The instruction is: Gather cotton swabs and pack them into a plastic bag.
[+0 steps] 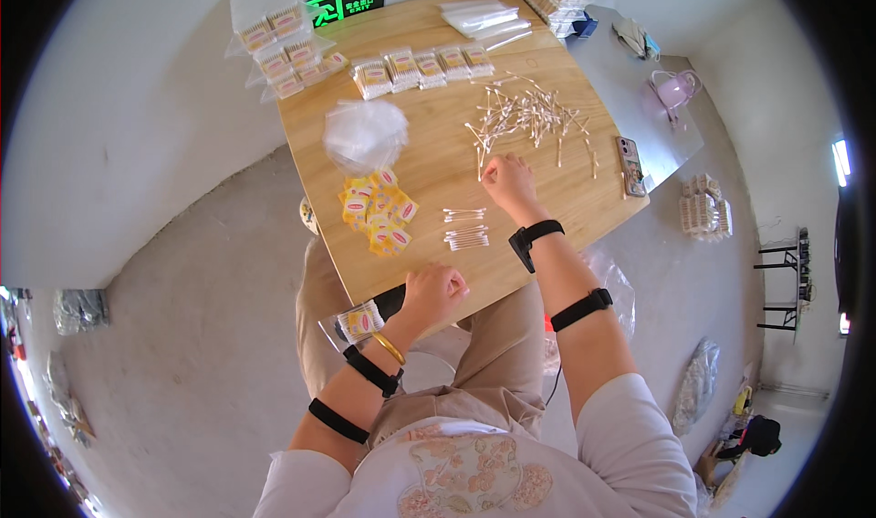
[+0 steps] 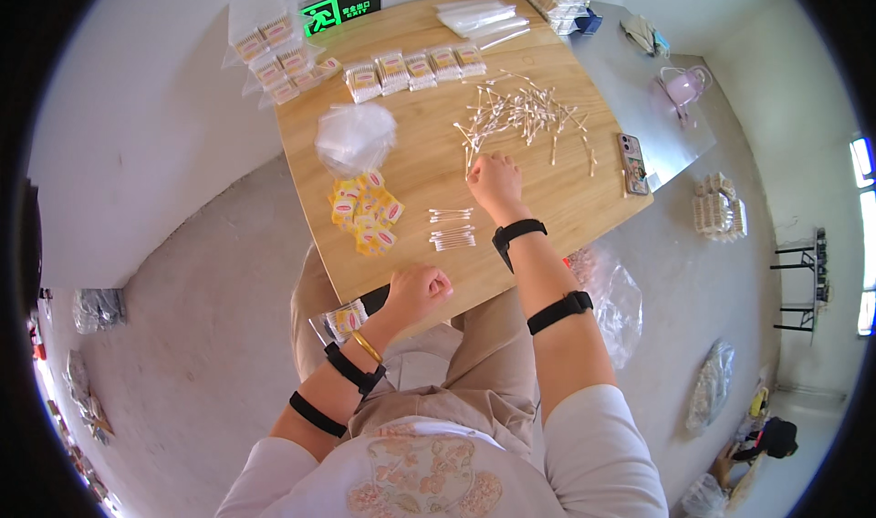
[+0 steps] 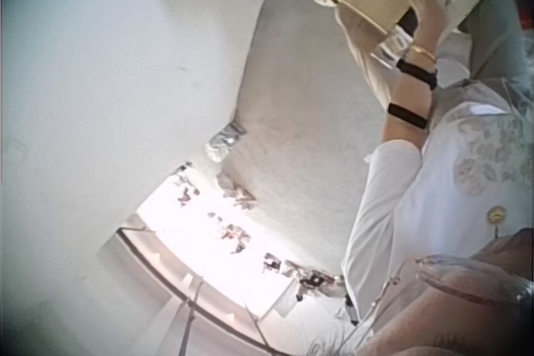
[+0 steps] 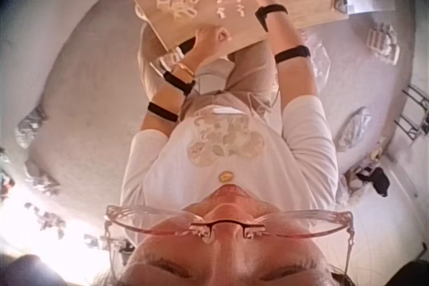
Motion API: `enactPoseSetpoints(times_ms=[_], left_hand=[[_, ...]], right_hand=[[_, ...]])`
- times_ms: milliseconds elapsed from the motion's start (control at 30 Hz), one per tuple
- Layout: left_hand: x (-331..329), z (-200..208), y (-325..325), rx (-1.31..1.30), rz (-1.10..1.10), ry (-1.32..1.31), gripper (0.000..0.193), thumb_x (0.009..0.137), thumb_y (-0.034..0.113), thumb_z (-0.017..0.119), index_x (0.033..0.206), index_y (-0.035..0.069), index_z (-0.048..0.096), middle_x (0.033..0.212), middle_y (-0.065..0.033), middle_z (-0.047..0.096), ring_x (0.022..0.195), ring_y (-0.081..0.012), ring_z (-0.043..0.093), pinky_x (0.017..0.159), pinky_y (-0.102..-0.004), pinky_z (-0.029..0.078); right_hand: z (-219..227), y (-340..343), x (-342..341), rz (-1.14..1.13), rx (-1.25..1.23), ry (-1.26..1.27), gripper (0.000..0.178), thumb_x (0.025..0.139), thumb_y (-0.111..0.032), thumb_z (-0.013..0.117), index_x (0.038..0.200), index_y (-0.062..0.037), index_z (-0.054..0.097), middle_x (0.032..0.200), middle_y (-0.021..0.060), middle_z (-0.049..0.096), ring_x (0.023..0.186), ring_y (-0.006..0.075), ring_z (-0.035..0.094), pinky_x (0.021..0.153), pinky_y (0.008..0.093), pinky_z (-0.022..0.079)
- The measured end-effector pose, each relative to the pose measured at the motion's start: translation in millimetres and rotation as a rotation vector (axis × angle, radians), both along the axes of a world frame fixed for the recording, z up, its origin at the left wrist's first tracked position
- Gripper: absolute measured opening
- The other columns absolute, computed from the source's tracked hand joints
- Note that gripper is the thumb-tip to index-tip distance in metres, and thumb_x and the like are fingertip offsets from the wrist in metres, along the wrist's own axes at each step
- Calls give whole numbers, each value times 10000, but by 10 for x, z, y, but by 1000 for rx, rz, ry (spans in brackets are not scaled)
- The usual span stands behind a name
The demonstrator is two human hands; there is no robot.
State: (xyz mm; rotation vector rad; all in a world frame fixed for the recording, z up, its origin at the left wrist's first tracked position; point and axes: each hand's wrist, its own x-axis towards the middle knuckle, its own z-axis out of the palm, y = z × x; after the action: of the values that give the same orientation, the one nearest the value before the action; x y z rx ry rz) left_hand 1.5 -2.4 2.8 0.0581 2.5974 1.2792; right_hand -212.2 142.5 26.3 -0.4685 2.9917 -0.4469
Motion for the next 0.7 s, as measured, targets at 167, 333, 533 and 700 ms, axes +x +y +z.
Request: enactPoseSetpoints(times_ms=[167, 333, 533, 700], left_hand=[[20, -57, 34, 11, 27, 86, 168, 808, 281, 731, 868, 124, 721, 762, -25, 668, 755, -225, 637, 722, -396, 467], [47, -68, 42, 29, 36, 77, 181, 812, 292, 726, 874, 123, 721, 764, -33, 675, 769, -228, 649, 735, -399, 467], [-16, -32, 35, 33, -34, -72, 203, 850, 327, 685, 946, 148, 686, 881, -30, 669, 959, -248, 626, 884, -446, 396], [47, 5, -110, -9, -9, 7, 209, 862, 343, 667, 913, 142, 694, 868, -42, 684, 928, -256, 644, 864, -453, 425]], right_hand=[[-195, -38, -44, -170, -26, 84, 129, 813, -229, 714, 880, -122, 693, 985, 87, 653, 1054, 295, 589, 890, 441, 469], [-232, 37, 123, -56, -75, -58, 64, 793, -171, 704, 830, -122, 691, 971, 77, 652, 1039, 298, 588, 889, 443, 457], [-154, 175, 369, 206, -153, -45, 67, 776, -66, 677, 823, -113, 674, 948, 73, 638, 1000, 296, 592, 871, 438, 464], [-141, 42, 528, 220, -278, -29, 227, 793, -10, 626, 983, -112, 695, 1028, 98, 630, 1035, 324, 575, 912, 459, 464]])
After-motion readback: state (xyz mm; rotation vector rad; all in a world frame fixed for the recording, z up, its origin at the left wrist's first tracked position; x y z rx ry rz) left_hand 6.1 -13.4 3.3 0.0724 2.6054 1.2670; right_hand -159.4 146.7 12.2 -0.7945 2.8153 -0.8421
